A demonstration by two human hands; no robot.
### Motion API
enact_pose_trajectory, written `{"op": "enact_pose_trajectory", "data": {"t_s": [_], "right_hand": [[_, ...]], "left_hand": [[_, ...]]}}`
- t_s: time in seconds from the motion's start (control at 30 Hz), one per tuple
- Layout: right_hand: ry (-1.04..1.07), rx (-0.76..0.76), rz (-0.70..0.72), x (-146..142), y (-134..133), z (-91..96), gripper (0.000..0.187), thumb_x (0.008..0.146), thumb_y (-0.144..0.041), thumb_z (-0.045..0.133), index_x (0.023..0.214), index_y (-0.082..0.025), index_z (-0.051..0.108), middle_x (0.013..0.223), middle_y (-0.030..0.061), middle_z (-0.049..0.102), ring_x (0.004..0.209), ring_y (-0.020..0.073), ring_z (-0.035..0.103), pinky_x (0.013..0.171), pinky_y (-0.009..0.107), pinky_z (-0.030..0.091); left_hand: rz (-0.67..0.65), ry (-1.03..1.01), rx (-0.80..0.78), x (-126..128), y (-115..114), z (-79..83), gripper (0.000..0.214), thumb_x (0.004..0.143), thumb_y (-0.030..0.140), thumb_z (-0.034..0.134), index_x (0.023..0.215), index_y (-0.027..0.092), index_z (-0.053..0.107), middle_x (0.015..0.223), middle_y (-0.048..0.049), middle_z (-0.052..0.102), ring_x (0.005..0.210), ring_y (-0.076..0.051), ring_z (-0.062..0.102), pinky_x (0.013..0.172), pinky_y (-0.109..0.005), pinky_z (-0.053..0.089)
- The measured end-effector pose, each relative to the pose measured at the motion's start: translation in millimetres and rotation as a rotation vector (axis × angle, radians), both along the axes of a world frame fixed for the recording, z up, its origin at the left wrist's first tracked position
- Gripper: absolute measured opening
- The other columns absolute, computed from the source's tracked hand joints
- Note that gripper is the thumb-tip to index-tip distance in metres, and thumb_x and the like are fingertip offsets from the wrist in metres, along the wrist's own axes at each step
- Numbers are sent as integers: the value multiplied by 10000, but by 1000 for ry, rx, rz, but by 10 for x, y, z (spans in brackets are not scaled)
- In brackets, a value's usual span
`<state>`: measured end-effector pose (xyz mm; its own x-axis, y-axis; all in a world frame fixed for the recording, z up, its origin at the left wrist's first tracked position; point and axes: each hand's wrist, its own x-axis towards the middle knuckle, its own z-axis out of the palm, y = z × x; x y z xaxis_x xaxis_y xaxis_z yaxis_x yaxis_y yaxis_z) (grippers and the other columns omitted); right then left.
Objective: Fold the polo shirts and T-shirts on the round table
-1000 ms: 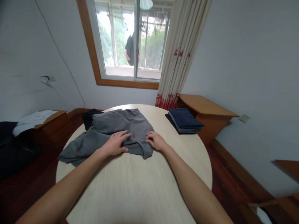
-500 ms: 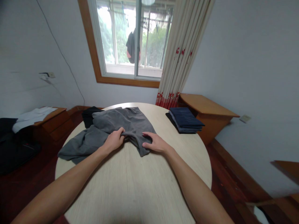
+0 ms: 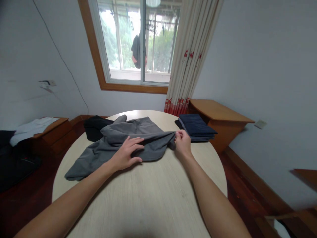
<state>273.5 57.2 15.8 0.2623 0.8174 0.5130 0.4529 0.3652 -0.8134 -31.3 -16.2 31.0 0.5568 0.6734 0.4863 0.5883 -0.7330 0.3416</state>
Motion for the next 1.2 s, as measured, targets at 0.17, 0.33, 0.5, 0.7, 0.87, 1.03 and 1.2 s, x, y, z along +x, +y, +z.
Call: {"op": "enact_pose_trajectory", "data": {"t_s": [0.17, 0.33, 0.5, 0.7, 0.87, 1.03, 1.2], "right_hand": [[103, 86, -383, 422, 142, -3, 323, 869, -492, 497, 933, -184, 569, 745, 41, 622, 682, 196, 579, 697, 341, 484], [-120, 12, 13, 266, 73, -48, 451, 885, -494, 545, 1179, -162, 628, 1108, 137, 698, 995, 261, 655, 932, 440, 506], [-525, -26, 460, -177, -186, -42, 569, 868, -510, 670, 1356, -224, 615, 1431, 147, 567, 1333, 317, 519, 1151, 519, 358], [-833, -149, 734, -640, -430, -118, 765, 649, -574, 868, 1322, -279, 658, 1504, 183, 485, 1404, 419, 423, 1153, 711, 187], [-871, -136, 678, -785, -427, -115, 144, 905, -291, 650, 996, -219, 735, 1405, 163, 581, 1310, 350, 538, 1124, 663, 296], [-722, -228, 832, -627, -462, 130, 138, 904, -313, 609, 916, -213, 704, 1030, 65, 724, 948, 238, 668, 888, 371, 513], [-431, -517, 1268, -397, -581, 358, 417, 880, -588, 623, 827, -176, 651, 747, 1, 644, 687, 159, 600, 639, 254, 481]], "left_hand": [[310, 183, -51, -265, 49, 175, 526, 773, 374, 813, 1260, 255, 652, 1499, -113, 520, 1343, -369, 462, 1112, -588, 310], [413, 312, -292, -558, 215, 87, 550, 791, 333, 761, 1318, 261, 621, 1520, -89, 497, 1336, -370, 484, 1071, -517, 405], [405, 302, -295, -572, 310, -108, 772, 729, 358, 800, 1436, 250, 511, 1589, -107, 390, 1313, -376, 508, 1082, -468, 416], [422, 338, -251, -491, 312, -128, 657, 783, 408, 763, 1381, 235, 554, 1475, -123, 493, 1189, -367, 596, 1004, -449, 464], [453, 365, -282, -441, 345, -92, 345, 854, 359, 683, 1175, 231, 683, 1281, -108, 619, 1002, -320, 687, 864, -396, 509], [287, 326, -466, -536, 282, 83, 93, 808, 240, 654, 745, 226, 721, 844, -43, 719, 817, -236, 669, 743, -307, 486], [-366, 121, -1046, -658, 6, 400, 183, 753, 390, 752, 730, 210, 723, 653, -3, 668, 576, -149, 575, 588, -257, 465]]}}
